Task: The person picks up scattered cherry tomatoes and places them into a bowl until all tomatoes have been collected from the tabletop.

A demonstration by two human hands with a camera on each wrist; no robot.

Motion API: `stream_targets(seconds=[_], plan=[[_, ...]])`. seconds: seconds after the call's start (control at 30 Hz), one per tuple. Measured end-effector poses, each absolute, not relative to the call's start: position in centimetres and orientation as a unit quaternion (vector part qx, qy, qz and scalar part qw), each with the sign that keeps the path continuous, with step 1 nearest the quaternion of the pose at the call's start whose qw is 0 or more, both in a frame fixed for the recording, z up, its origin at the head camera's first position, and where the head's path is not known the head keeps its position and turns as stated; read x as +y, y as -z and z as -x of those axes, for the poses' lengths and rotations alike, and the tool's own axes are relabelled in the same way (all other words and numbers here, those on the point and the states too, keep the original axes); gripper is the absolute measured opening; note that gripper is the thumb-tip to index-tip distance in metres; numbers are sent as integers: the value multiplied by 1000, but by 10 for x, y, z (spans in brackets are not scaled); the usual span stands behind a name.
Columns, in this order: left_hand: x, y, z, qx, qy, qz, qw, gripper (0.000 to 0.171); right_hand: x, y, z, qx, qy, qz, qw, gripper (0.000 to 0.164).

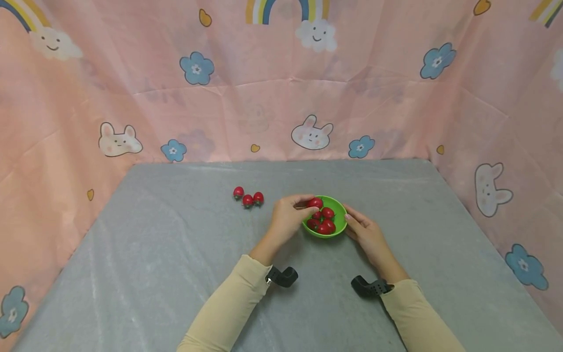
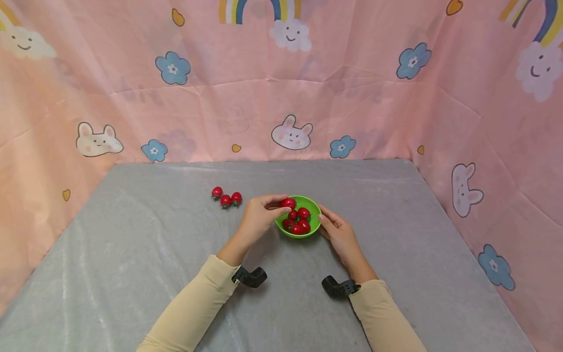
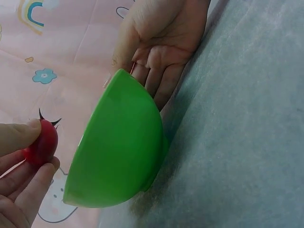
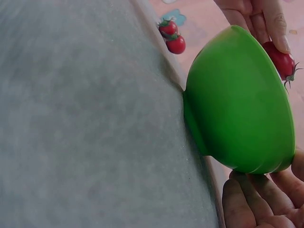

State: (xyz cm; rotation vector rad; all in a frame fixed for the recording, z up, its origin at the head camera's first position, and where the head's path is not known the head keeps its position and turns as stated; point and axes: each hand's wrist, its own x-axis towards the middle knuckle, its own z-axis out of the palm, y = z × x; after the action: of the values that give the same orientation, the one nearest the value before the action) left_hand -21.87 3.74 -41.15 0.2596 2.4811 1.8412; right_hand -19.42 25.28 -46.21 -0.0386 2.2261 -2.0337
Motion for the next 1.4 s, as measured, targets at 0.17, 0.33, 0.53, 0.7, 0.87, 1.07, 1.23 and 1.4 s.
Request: stream_targets(seconds=[0.17,0.33,0.53,0.7,0.87,1.07,1.23,1.4], plan=[[41,412,217,821,-563,-94,28,32,253,461,194,738,672,10,64,58],[44,415,217,846,-523,-105,30,29,253,459,193,739,670,7,67,58],[45,416,217,857,-502,-113,33,30,253,458,192,738,672,3,69,56],[46,415,217,867,-483,-119,36,30,253,457,192,737,672,4,67,57],[47,414,217,874,-470,-119,42,29,253,458,192,741,669,11,66,59],[46,411,217,874,-467,-121,49,29,253,460,193,737,673,10,65,57],[45,411,216,877,-459,-129,53,30,252,459,193,741,668,11,68,57],[45,413,217,880,-453,-136,50,31,253,456,192,742,666,10,73,57]])
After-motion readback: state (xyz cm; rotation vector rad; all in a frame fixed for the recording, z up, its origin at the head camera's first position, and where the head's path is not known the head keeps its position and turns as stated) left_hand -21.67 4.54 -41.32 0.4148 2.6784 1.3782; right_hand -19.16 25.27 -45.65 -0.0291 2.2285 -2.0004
